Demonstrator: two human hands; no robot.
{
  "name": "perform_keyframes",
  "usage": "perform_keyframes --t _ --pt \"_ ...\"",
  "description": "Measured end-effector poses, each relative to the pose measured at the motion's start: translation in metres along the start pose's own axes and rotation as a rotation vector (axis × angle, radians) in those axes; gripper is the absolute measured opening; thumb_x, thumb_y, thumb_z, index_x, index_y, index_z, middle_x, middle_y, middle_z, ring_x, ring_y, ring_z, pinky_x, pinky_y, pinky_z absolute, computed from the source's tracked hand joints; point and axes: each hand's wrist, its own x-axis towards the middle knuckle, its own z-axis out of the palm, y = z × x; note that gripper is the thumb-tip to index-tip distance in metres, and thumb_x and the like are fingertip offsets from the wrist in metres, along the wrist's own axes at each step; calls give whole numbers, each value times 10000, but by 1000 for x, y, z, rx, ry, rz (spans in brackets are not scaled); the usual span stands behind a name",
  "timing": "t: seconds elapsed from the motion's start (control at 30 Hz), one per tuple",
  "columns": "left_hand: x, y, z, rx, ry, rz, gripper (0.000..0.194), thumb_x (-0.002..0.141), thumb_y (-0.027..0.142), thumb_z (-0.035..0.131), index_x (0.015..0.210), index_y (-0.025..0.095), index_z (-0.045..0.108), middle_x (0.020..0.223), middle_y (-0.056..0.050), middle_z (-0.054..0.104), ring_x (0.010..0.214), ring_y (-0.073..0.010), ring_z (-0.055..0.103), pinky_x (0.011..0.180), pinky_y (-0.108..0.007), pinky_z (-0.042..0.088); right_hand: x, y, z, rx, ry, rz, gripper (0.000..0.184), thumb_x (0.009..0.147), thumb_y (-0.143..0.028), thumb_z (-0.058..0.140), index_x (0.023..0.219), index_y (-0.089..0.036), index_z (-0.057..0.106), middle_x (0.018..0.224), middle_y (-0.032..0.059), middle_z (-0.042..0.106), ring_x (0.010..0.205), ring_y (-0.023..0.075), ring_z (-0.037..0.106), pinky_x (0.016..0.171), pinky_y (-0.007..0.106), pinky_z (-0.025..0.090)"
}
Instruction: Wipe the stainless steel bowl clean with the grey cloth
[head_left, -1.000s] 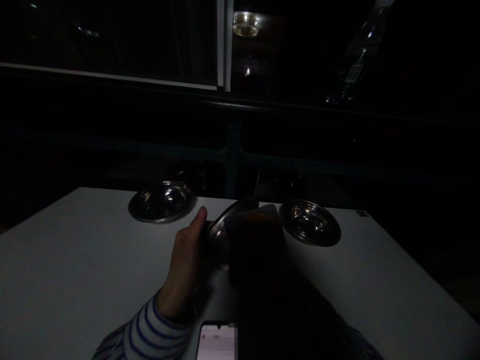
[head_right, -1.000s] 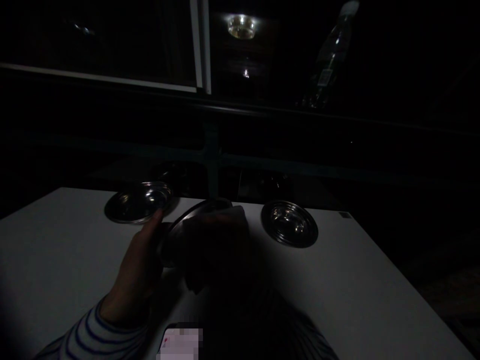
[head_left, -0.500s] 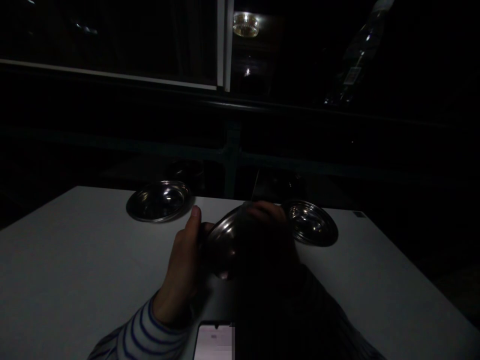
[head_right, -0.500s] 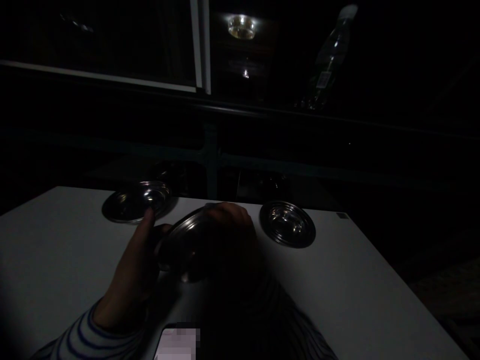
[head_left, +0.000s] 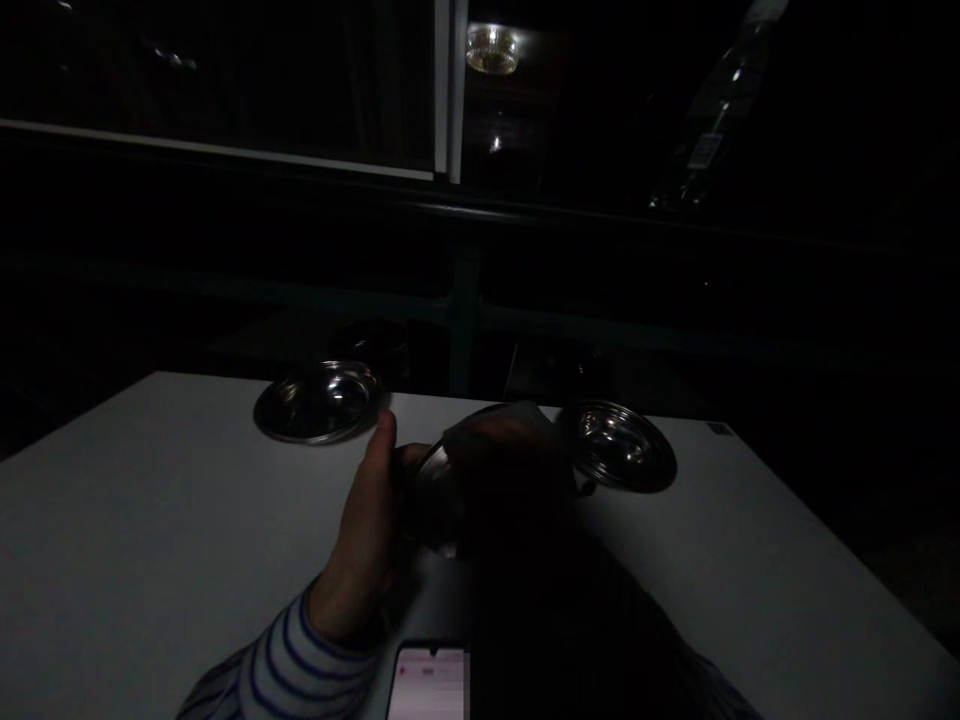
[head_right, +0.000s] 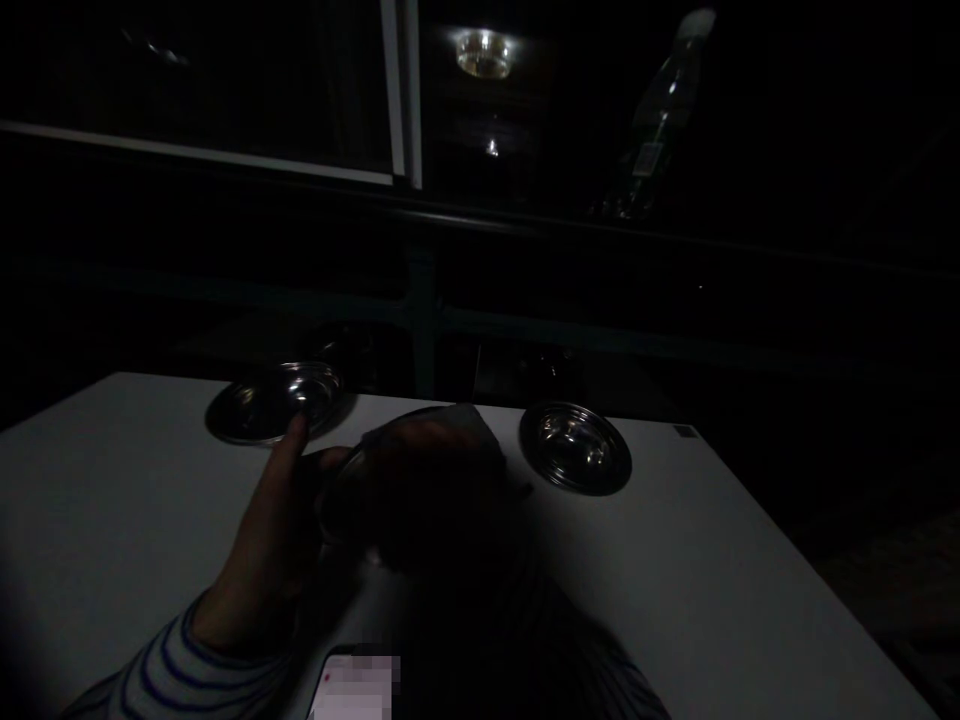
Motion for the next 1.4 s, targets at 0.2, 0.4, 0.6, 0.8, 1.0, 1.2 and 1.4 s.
perform_keyframes --t 0.2,0.4,0.6,0.8,1.0,1.2,1.4 --pt "3 4 -5 -17 88 84 271 641 410 683 590 154 612 493 18 599 437 -113 538 436 -211 403 0 36 -5 276 124 370 301 944 -260 300 1039 -189 577 1047 80 614 1006 176 569 843 345 489" --pt "5 -2 -5 11 48 34 235 661 371 680 642 142 628 544 -2 636 464 -136 562 487 -242 426 -4 1 5 3 17 16 368 864 -343 448 1182 -165 500 1147 105 585 1116 238 488 950 444 399" --pt "7 -3 -5 -130 -14 -110 342 729 451 563 558 155 562 416 43 481 343 -83 425 393 -210 356 -8 -26 18 -67 -127 -275 242 870 -222 450 1068 -178 582 1111 36 640 1077 195 523 983 411 368" --pt "7 -8 -5 22 15 36 334 706 459 628 620 136 615 511 6 577 457 -113 527 441 -211 383 -2 -1 0 -1 -49 -90 341 856 -331 497 1150 -165 542 1165 75 596 1113 224 496 974 395 384" --pt "-2 -2 -3 77 -42 78 304 727 423 644 814 136 685 647 -32 672 548 -143 589 515 -236 442 -5 40 -8 295 11 229 329 926 -303 337 1186 -219 521 1159 78 600 1132 212 519 936 429 443" --pt "-3 8 -7 25 -231 32 280 772 419 600 838 167 704 729 -46 699 648 -164 631 580 -247 479 -2 43 -24 469 37 235 357 914 -318 409 1256 -249 487 1253 68 555 1190 216 483 987 435 414" --pt "-6 10 -9 140 -367 -6 164 734 274 661 816 142 716 671 -41 666 615 -135 603 595 -214 477 -1 39 -29 437 22 175 351 911 -298 411 1251 -246 478 1224 72 572 1169 213 494 969 433 419"
